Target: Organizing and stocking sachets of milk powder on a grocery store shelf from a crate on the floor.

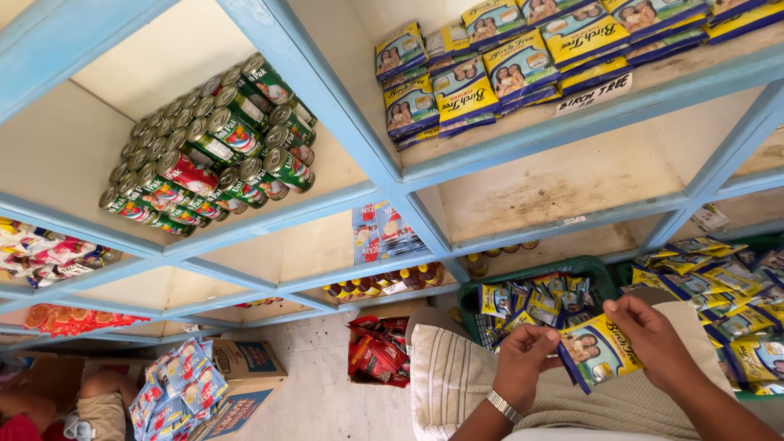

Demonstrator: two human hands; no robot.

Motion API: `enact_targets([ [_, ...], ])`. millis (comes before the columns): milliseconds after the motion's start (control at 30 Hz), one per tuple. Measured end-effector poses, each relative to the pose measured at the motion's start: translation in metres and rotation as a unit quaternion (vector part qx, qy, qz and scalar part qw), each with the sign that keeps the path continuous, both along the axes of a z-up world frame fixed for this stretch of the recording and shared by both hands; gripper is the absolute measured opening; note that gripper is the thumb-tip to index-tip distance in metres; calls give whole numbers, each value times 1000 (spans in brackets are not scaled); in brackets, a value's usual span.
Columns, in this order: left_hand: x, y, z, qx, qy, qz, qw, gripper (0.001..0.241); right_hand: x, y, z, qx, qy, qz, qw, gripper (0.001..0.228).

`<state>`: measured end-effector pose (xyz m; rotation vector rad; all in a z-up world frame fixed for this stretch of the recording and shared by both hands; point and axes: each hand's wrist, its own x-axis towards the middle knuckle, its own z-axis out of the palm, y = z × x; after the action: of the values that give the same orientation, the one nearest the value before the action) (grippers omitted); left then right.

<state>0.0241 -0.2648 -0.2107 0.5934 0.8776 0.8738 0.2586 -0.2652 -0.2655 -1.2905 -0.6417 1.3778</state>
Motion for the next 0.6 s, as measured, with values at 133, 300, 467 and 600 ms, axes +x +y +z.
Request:
enact_targets([
  [133, 1, 2, -1, -21, -31, 3, 999, 17, -1, 4, 14, -13, 34, -22, 999, 25],
  [300, 2, 1, -2, -20, -65, -22, 997, 22, 2, 9, 16, 17, 37, -68, 997, 20],
  [467, 4, 0, -14, 88, 104, -94, 986, 65, 0, -3, -12, 13, -55, -28, 998, 19],
  [600, -1, 3, 3, 81, 37, -86, 992, 47, -9, -13, 7, 27, 3, 2, 1000, 22],
])
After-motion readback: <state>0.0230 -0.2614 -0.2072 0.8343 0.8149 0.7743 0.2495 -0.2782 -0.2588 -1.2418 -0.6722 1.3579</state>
